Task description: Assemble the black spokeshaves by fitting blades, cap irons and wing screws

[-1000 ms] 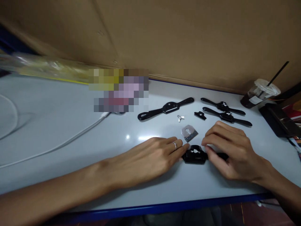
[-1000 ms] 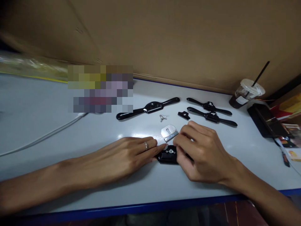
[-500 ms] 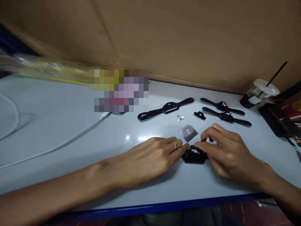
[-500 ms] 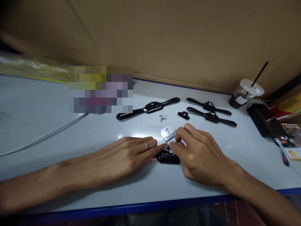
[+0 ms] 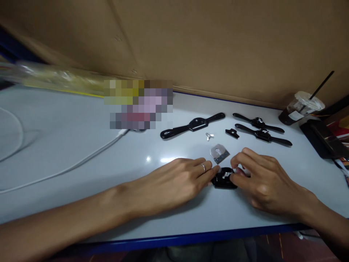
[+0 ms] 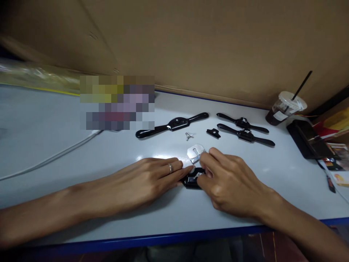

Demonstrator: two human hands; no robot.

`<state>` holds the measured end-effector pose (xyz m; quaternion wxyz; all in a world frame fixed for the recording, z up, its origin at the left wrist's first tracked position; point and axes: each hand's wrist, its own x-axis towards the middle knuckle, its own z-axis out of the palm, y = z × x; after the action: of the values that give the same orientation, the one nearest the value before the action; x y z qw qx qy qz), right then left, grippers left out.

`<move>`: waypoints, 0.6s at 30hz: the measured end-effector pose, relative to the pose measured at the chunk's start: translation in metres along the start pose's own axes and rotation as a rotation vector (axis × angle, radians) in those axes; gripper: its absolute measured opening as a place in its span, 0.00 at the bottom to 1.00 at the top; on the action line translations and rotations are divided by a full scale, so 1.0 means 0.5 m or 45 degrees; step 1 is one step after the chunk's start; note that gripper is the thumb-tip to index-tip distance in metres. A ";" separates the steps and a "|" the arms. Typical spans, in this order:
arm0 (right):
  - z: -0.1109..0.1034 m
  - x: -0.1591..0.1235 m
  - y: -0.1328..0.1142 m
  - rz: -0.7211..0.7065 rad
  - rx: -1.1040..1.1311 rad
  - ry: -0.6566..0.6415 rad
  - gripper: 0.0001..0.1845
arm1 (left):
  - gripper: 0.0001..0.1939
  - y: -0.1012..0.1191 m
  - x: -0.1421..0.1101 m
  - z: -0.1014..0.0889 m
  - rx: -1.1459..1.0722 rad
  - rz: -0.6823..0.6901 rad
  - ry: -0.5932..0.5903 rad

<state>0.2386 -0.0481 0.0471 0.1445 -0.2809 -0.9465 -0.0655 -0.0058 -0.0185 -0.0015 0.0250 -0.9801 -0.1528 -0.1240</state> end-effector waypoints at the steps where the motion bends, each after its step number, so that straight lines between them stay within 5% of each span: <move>1: 0.001 0.000 0.000 0.018 -0.047 0.021 0.20 | 0.13 0.000 0.000 0.000 0.011 0.007 0.000; 18: -0.003 0.002 -0.001 -0.011 -0.050 0.013 0.22 | 0.14 0.001 -0.001 0.000 0.013 0.005 0.001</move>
<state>0.2377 -0.0484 0.0488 0.1436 -0.2794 -0.9454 -0.0863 -0.0064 -0.0190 -0.0014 0.0301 -0.9803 -0.1516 -0.1234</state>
